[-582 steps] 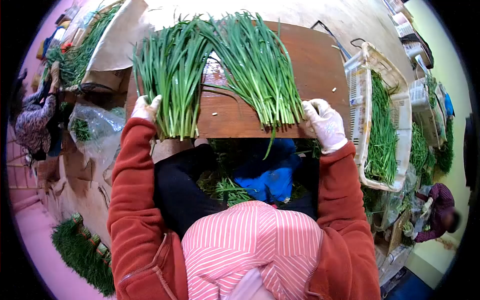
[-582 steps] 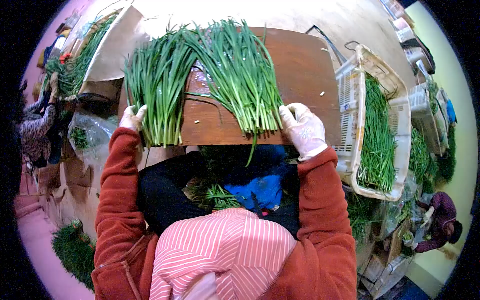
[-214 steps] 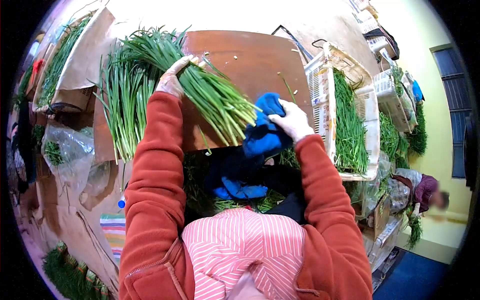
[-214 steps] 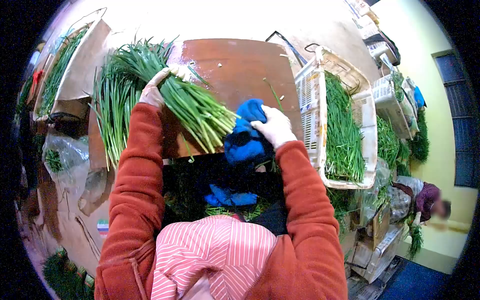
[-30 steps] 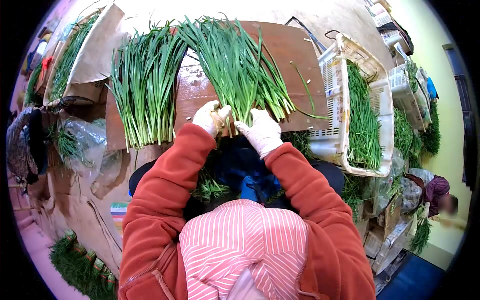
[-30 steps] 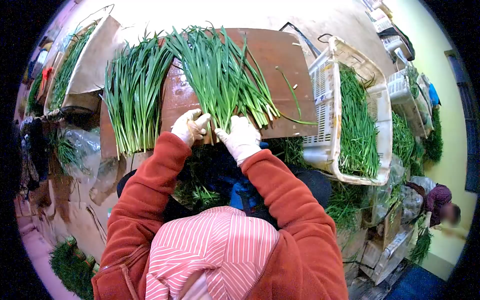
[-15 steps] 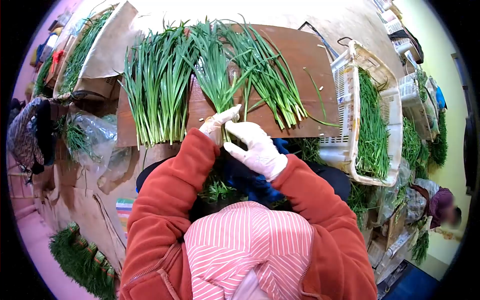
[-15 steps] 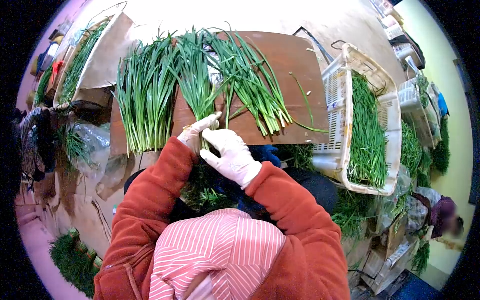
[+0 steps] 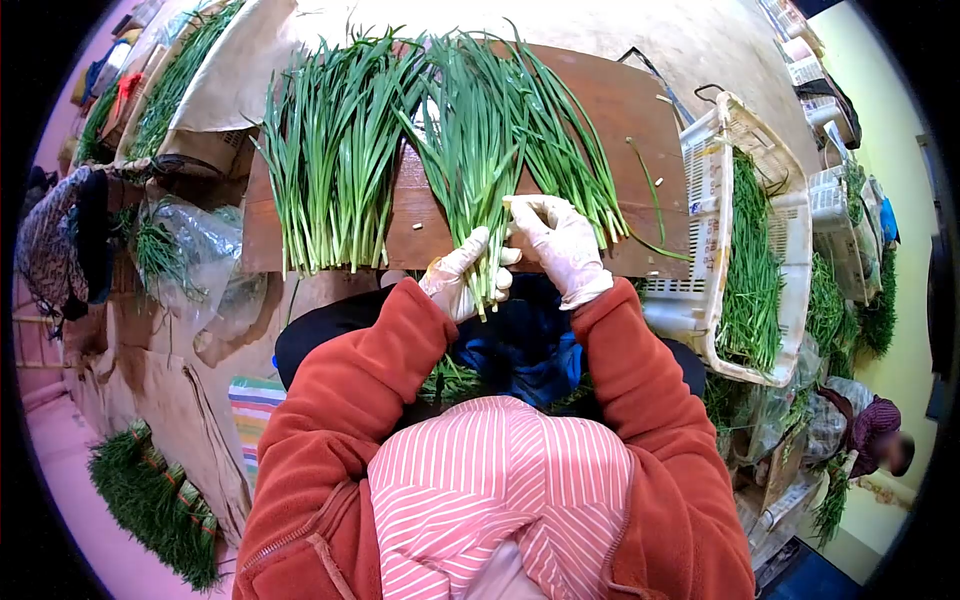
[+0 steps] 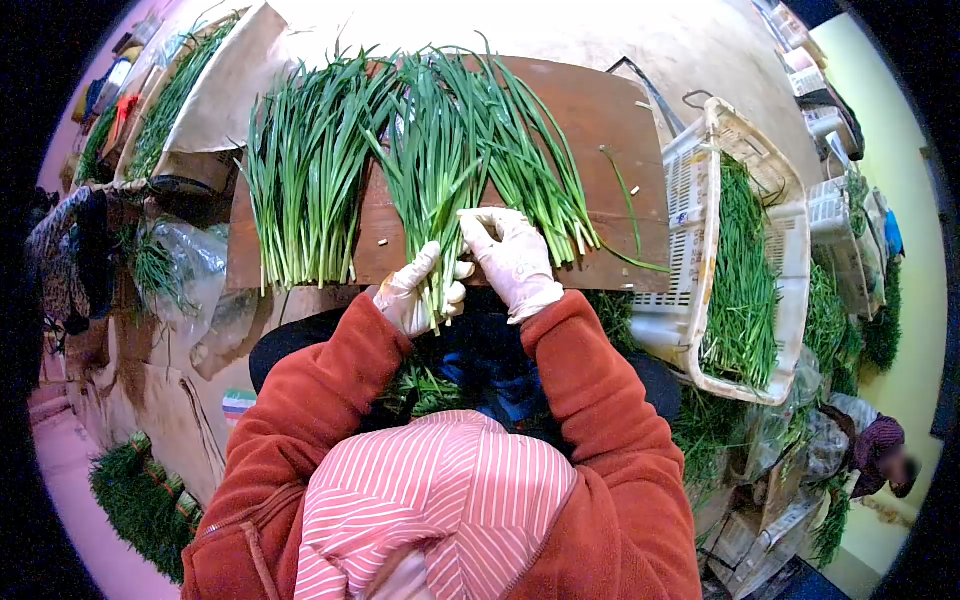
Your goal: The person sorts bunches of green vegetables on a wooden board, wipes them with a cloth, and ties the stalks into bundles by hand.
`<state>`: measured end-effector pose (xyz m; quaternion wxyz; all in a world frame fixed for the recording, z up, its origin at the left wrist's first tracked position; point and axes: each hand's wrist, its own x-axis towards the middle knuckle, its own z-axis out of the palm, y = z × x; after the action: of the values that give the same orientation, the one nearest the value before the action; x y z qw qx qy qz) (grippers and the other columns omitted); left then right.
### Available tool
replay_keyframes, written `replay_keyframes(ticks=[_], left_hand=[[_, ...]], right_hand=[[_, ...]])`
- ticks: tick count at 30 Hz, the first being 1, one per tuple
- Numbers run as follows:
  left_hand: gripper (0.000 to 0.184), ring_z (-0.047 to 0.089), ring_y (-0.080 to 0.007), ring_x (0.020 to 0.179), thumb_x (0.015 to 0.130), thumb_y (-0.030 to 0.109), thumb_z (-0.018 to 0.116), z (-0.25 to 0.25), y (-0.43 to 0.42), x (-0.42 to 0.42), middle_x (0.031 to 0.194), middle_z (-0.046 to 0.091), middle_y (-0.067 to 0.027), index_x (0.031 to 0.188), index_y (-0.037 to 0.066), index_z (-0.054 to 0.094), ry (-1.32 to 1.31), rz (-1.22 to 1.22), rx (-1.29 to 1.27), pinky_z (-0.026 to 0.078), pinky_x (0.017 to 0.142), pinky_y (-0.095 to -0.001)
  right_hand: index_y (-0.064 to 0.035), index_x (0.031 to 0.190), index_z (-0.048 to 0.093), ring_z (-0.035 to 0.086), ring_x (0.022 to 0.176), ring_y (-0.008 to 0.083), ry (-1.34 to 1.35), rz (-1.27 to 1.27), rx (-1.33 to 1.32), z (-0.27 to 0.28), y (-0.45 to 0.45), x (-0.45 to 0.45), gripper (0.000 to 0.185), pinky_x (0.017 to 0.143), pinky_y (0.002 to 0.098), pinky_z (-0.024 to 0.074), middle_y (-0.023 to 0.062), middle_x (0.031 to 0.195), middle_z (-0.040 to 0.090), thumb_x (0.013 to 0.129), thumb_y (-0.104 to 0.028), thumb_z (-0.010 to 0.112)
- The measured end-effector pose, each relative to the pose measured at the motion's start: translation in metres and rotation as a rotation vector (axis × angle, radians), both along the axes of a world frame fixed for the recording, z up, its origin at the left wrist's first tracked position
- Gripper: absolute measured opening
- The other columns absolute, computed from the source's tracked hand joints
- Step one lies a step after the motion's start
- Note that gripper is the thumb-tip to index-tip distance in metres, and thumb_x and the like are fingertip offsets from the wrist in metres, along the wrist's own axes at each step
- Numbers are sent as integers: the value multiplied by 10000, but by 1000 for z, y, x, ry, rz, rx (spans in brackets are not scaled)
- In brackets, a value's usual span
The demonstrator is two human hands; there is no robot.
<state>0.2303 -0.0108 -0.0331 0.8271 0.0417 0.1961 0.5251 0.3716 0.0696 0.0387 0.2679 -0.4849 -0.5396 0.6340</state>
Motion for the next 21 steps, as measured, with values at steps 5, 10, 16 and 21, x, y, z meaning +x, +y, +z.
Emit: replay_keyframes(ticks=[5,10,16,21], left_hand=[[377,624,-220,750,946,348,429,-10,0,1,986,619,-113,1145,40,514,41,-25,-26,538,652,-347],[362,622,-211,767,901,326,536,-10,-3,10,966,616,-104,1118,36,531,235,-37,2,538,653,-336],[399,627,-216,707,909,378,510,-8,0,12,923,615,-104,1141,54,508,192,19,-112,535,623,-329],[429,614,-207,756,878,392,560,-14,-1,17,947,606,-88,1145,61,504,376,-10,-30,516,640,-330]], right_hand=[[4,929,650,618,714,145,-317,37,113,-3,3,-6,380,683,292,496,94,844,663,832,-363,626],[9,937,635,635,721,213,-558,185,123,-4,10,-22,450,678,336,495,143,828,659,782,-412,659],[22,924,624,600,672,142,-199,-31,-51,-24,4,-8,332,598,293,502,81,810,649,800,-281,676],[24,960,620,607,733,156,-290,33,18,-20,-2,-8,414,690,296,492,92,855,656,769,-336,694]])
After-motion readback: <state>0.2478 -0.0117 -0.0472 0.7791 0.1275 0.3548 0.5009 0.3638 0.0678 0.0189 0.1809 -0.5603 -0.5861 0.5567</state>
